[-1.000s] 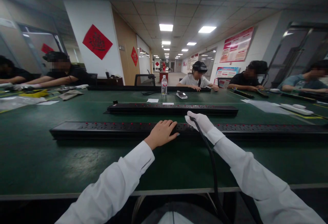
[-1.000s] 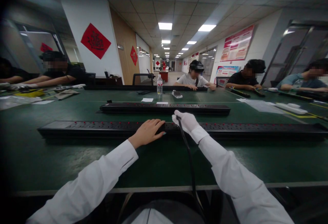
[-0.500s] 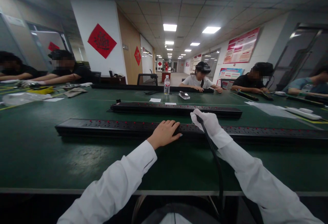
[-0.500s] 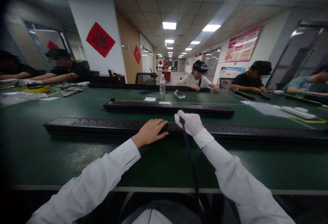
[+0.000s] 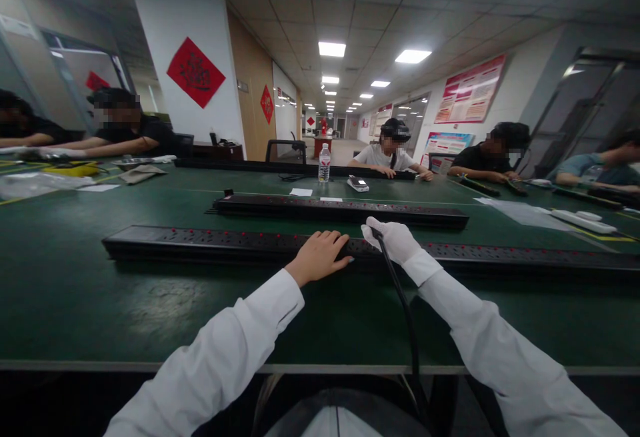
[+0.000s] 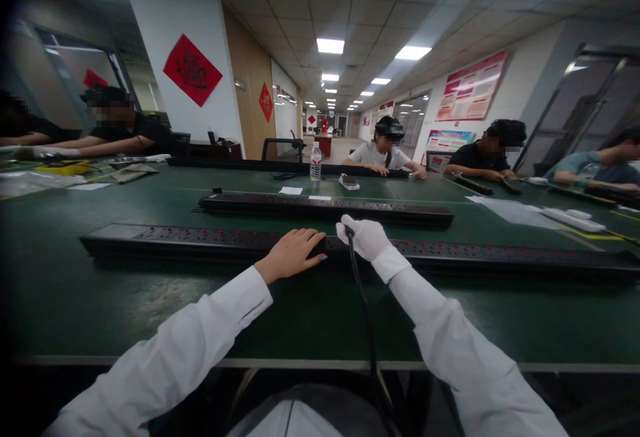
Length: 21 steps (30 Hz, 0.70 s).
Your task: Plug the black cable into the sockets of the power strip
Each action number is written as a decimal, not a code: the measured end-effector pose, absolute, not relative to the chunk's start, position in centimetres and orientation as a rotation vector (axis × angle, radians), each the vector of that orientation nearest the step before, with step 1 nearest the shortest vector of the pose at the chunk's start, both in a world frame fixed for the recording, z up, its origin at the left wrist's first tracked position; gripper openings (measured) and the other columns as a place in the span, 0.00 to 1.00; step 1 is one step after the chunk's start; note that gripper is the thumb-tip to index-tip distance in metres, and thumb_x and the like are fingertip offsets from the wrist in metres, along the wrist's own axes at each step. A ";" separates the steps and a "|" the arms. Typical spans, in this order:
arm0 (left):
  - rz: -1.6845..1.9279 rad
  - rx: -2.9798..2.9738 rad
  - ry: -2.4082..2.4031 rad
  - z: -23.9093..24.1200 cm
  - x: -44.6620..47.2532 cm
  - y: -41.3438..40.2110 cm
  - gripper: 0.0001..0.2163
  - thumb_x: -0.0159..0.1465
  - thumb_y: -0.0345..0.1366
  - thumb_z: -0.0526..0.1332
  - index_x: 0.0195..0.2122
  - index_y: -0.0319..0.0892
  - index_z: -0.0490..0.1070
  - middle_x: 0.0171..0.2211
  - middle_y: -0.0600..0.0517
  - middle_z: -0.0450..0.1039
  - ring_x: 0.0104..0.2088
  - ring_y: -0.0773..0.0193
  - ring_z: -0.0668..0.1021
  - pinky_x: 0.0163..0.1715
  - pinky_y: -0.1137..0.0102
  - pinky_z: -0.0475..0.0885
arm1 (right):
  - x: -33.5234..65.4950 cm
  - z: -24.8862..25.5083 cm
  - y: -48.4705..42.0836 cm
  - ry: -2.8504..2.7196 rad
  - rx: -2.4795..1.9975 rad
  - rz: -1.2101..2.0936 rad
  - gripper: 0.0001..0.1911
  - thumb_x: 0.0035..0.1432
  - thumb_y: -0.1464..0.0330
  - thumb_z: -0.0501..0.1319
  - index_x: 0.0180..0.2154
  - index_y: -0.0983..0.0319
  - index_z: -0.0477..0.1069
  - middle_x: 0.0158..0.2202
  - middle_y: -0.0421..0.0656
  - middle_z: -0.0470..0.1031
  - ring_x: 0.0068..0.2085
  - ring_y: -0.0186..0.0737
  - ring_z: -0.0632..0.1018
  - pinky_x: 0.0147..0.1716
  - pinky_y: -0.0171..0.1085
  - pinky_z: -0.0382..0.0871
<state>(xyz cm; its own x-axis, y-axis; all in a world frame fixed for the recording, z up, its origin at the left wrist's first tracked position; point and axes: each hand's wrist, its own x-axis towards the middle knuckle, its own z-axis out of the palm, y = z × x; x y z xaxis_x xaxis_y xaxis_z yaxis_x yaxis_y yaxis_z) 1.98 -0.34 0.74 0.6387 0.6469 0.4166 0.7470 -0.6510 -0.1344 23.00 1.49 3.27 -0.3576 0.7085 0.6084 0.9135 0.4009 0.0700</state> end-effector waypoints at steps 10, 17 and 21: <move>-0.492 -2.574 -1.132 0.7 1.9 -0.4 0.25 0.62 0.51 0.45 0.54 0.42 0.55 0.47 0.45 0.65 0.46 0.57 0.69 0.43 0.63 0.63 | 22.5 4.8 0.7 -2.185 -1.431 -0.822 0.21 0.58 0.57 0.42 0.33 0.60 0.70 0.19 0.41 0.72 0.20 0.32 0.68 0.22 0.32 0.43; -0.480 -2.578 -1.133 0.9 1.9 -0.5 0.25 0.62 0.51 0.44 0.55 0.42 0.55 0.47 0.45 0.65 0.45 0.57 0.69 0.43 0.63 0.63 | 22.5 4.5 0.5 -2.175 -1.435 -0.854 0.20 0.58 0.58 0.43 0.34 0.59 0.69 0.19 0.40 0.72 0.21 0.32 0.68 0.23 0.32 0.41; -0.479 -2.578 -1.137 0.9 1.9 -0.6 0.25 0.62 0.51 0.44 0.54 0.42 0.55 0.47 0.45 0.65 0.45 0.56 0.69 0.43 0.63 0.63 | 22.1 4.1 0.2 -2.215 -1.496 -0.816 0.20 0.57 0.58 0.42 0.34 0.59 0.69 0.19 0.41 0.72 0.21 0.33 0.68 0.22 0.33 0.40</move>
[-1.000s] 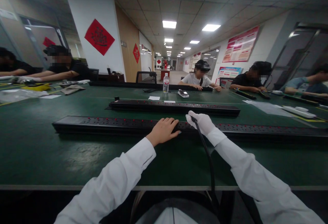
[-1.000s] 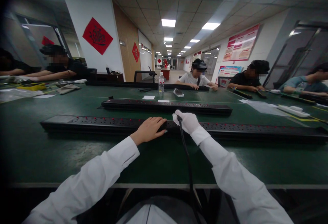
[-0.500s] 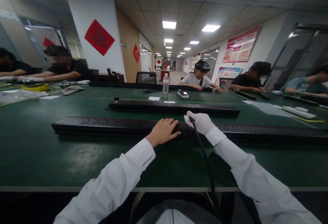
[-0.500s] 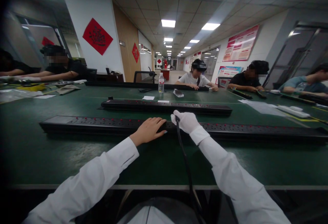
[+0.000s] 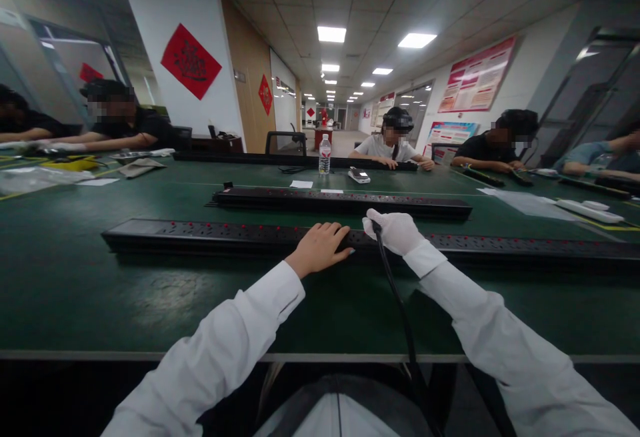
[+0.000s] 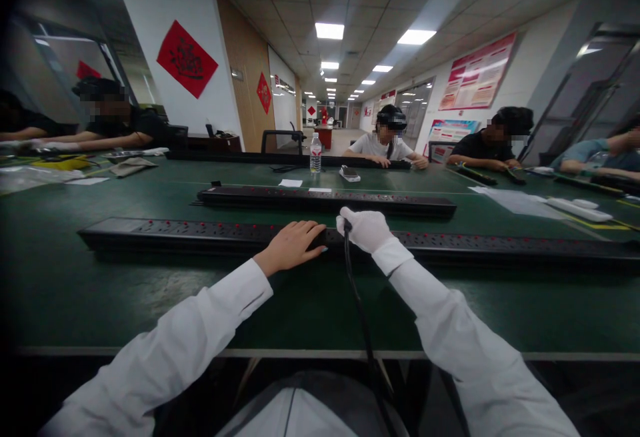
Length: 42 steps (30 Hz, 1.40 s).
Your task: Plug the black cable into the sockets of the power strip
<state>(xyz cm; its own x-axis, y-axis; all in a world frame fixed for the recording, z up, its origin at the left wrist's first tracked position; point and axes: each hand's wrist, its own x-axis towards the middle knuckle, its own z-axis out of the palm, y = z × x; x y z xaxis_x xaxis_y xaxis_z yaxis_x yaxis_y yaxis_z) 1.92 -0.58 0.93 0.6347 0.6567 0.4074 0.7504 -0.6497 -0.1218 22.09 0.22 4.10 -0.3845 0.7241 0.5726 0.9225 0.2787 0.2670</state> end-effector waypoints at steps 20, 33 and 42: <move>-0.486 -2.592 -1.141 0.9 1.8 -0.6 0.25 0.62 0.52 0.43 0.55 0.41 0.55 0.47 0.45 0.65 0.46 0.56 0.69 0.44 0.62 0.63 | 22.0 4.0 0.4 -2.207 -1.458 -0.843 0.20 0.58 0.58 0.42 0.33 0.60 0.68 0.19 0.41 0.72 0.20 0.33 0.68 0.23 0.33 0.40; -0.470 -2.574 -1.138 1.0 1.9 -0.6 0.25 0.62 0.52 0.44 0.54 0.41 0.56 0.47 0.45 0.65 0.45 0.56 0.69 0.43 0.62 0.63 | 21.8 5.1 0.2 -2.225 -1.494 -0.889 0.21 0.58 0.57 0.41 0.34 0.60 0.68 0.20 0.41 0.72 0.21 0.34 0.69 0.22 0.34 0.40; -0.471 -2.575 -1.142 1.2 2.0 -0.7 0.25 0.62 0.51 0.44 0.54 0.41 0.56 0.47 0.45 0.65 0.45 0.56 0.69 0.43 0.63 0.63 | 22.5 4.5 0.5 -2.312 -1.485 -0.838 0.20 0.58 0.56 0.42 0.33 0.59 0.68 0.20 0.42 0.72 0.21 0.34 0.69 0.22 0.32 0.43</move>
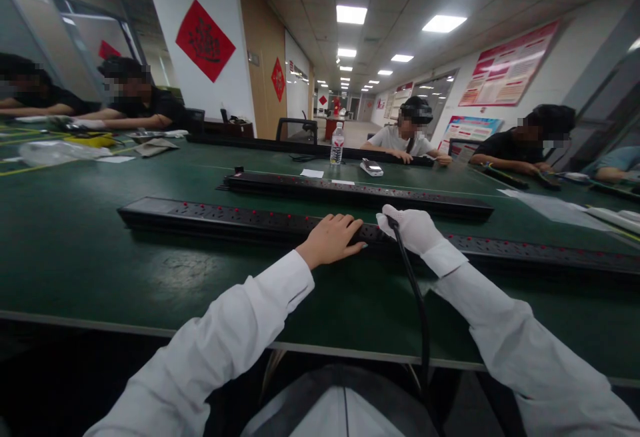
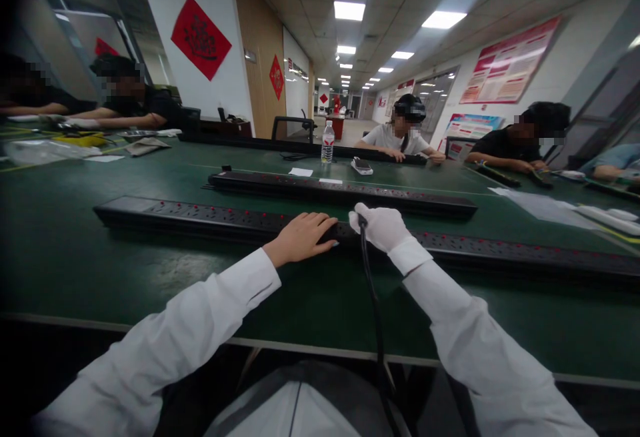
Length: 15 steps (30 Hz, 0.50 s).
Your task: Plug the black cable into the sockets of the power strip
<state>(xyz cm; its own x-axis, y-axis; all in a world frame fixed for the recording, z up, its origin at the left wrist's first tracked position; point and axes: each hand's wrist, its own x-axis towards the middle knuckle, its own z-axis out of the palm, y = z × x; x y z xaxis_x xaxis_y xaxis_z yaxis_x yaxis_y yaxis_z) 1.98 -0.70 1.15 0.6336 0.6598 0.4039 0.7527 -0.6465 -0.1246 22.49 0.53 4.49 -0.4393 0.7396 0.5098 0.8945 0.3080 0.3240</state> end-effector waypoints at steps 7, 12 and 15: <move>-0.489 -2.573 -1.129 1.1 2.0 -0.6 0.25 0.62 0.52 0.44 0.54 0.41 0.56 0.47 0.45 0.65 0.45 0.56 0.69 0.43 0.63 0.63 | 22.5 4.4 0.5 -2.321 -1.502 -0.801 0.20 0.58 0.56 0.43 0.34 0.59 0.67 0.20 0.41 0.71 0.21 0.34 0.69 0.22 0.32 0.44; -0.481 -2.570 -1.128 1.0 1.9 -0.5 0.25 0.62 0.52 0.44 0.54 0.41 0.56 0.47 0.45 0.65 0.45 0.57 0.69 0.43 0.63 0.63 | 22.5 4.1 0.6 -2.287 -1.492 -0.800 0.20 0.58 0.56 0.43 0.34 0.59 0.68 0.20 0.41 0.71 0.21 0.34 0.69 0.22 0.32 0.45; -0.492 -2.568 -1.126 0.9 1.9 -0.5 0.25 0.62 0.52 0.44 0.54 0.41 0.56 0.47 0.46 0.65 0.45 0.57 0.69 0.43 0.63 0.63 | 22.6 3.9 0.7 -2.283 -1.483 -0.787 0.20 0.58 0.56 0.43 0.34 0.59 0.68 0.20 0.41 0.71 0.22 0.34 0.69 0.22 0.32 0.45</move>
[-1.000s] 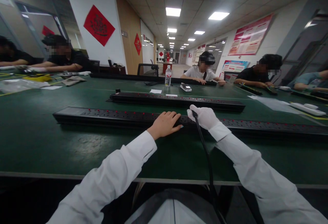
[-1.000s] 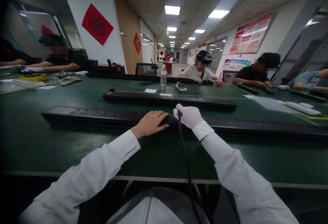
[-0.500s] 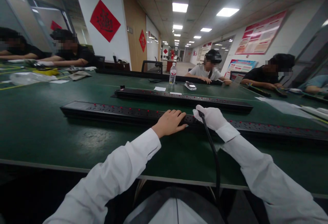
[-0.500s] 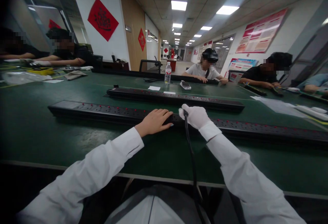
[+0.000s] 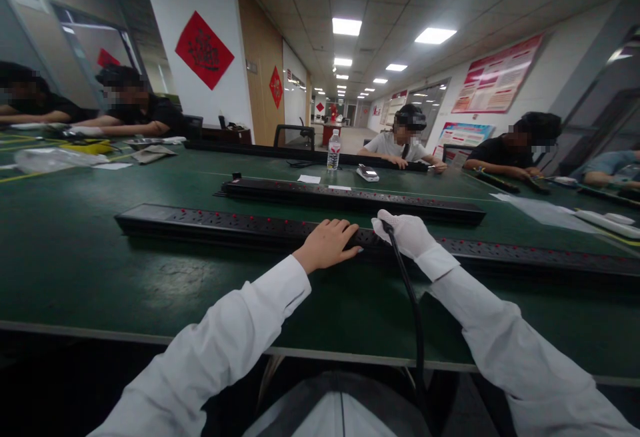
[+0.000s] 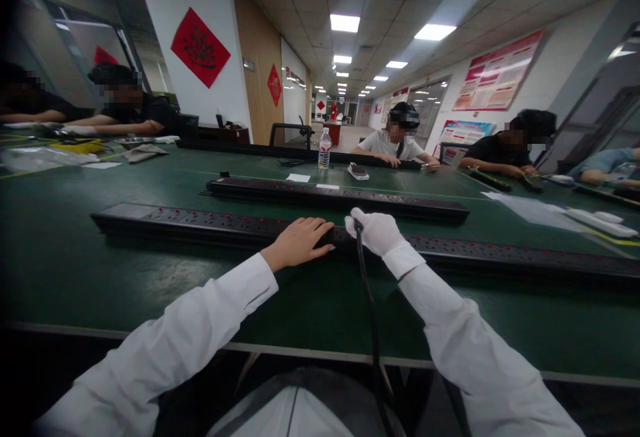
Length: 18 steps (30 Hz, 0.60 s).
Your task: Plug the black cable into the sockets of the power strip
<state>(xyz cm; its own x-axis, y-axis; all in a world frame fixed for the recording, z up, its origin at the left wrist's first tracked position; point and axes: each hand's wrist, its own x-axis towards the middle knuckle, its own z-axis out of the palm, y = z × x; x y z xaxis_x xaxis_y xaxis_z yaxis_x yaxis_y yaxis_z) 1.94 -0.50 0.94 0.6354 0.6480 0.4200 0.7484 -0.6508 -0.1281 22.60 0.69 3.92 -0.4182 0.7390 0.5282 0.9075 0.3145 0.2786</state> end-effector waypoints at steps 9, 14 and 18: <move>-0.509 -2.565 -1.124 0.9 1.9 -0.4 0.25 0.62 0.52 0.44 0.54 0.41 0.56 0.47 0.45 0.65 0.45 0.56 0.69 0.43 0.63 0.63 | 22.7 4.1 0.8 -2.314 -1.496 -0.748 0.19 0.57 0.56 0.44 0.33 0.58 0.68 0.19 0.40 0.71 0.21 0.34 0.68 0.22 0.32 0.46; -0.516 -2.571 -1.122 0.9 1.9 -0.5 0.25 0.62 0.52 0.43 0.54 0.41 0.56 0.47 0.45 0.65 0.45 0.56 0.69 0.43 0.63 0.63 | 22.8 4.1 0.9 -2.343 -1.468 -0.722 0.19 0.57 0.56 0.43 0.34 0.58 0.67 0.20 0.40 0.71 0.21 0.33 0.69 0.22 0.32 0.47; -0.513 -2.573 -1.118 0.8 1.9 -0.5 0.25 0.62 0.52 0.43 0.54 0.41 0.56 0.47 0.46 0.65 0.45 0.56 0.69 0.42 0.63 0.63 | 22.8 4.4 0.8 -2.363 -1.466 -0.708 0.18 0.57 0.56 0.44 0.35 0.58 0.67 0.20 0.40 0.71 0.22 0.34 0.69 0.22 0.31 0.48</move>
<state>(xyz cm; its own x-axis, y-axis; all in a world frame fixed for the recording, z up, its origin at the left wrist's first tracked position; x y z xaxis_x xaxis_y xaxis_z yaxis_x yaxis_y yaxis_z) 1.86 -0.47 0.82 0.6356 0.6415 0.4296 0.7442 -0.6572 -0.1197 22.83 0.78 4.37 -0.4505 0.7597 0.4690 0.8924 0.3677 0.2616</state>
